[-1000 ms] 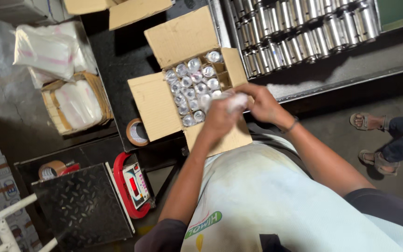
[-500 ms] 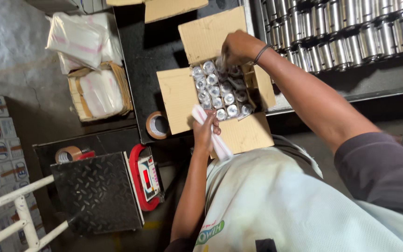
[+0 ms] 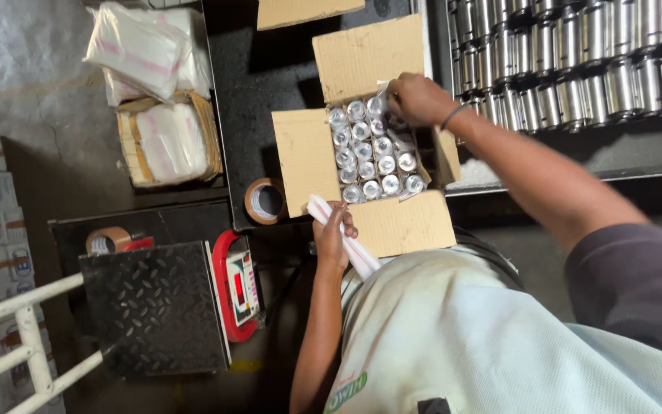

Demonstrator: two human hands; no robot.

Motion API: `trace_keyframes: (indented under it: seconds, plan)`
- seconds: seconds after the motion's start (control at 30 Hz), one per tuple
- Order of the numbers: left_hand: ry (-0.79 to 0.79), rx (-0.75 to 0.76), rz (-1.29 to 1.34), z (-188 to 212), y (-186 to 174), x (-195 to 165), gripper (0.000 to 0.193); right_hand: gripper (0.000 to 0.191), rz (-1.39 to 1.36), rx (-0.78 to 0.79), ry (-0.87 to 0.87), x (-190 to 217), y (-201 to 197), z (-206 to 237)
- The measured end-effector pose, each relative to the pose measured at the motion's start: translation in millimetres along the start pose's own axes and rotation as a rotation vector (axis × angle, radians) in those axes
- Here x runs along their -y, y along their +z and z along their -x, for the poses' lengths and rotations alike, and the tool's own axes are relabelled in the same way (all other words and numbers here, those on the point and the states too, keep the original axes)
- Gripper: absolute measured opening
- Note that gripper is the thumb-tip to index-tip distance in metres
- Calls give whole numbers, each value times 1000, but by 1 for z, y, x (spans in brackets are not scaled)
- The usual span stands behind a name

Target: The person packs cylindrical metal parts into plastic bags and places them into a cardboard box. They then seal the box with packing tape and move it to the floor. The process repeats with another box.

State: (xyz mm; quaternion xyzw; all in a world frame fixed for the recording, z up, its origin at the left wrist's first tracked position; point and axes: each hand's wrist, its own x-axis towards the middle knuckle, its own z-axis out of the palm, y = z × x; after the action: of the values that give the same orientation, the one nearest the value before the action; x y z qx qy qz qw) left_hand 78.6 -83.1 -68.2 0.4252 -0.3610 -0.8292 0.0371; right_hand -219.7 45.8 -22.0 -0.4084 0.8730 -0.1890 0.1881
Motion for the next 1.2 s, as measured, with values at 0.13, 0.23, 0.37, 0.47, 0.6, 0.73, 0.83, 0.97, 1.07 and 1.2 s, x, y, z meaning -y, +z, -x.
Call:
trace_keyframes:
  seconds: [0.13,0.23,0.37,0.47,0.6,0.73,0.83,0.97,1.07,1.2]
  plan:
    - [27,151,34,-2,0,3,17,49,-64,232,157,-28,-15,-24]
    - [-55,323,59,-5,3,0,23,54,90,2,292,-23,-20,-22]
    - [20,486,-136,-16,16,-4,31,38,-10,-213,302,13,-4,16]
    - [74,409,76,-28,34,3,34,15,-688,-470,128,52,23,75]
    - [-82,459,188,-36,54,22,42,17,-500,-362,172,57,58,137]
    - [-75,363,-171,-53,75,18,39,30,-808,-304,256,-2,61,158]
    - [367,377,-670,-54,100,8,32,33,-321,-150,167,-15,48,169]
    - [355,480,-693,-23,131,-12,23,62,-947,-234,68,4,24,182]
    - [666,264,-987,-3,139,-44,21,70,-404,-597,165,-13,-1,179]
    - [694,185,-1114,9,136,-68,23,67,129,-608,695,-109,-47,159]
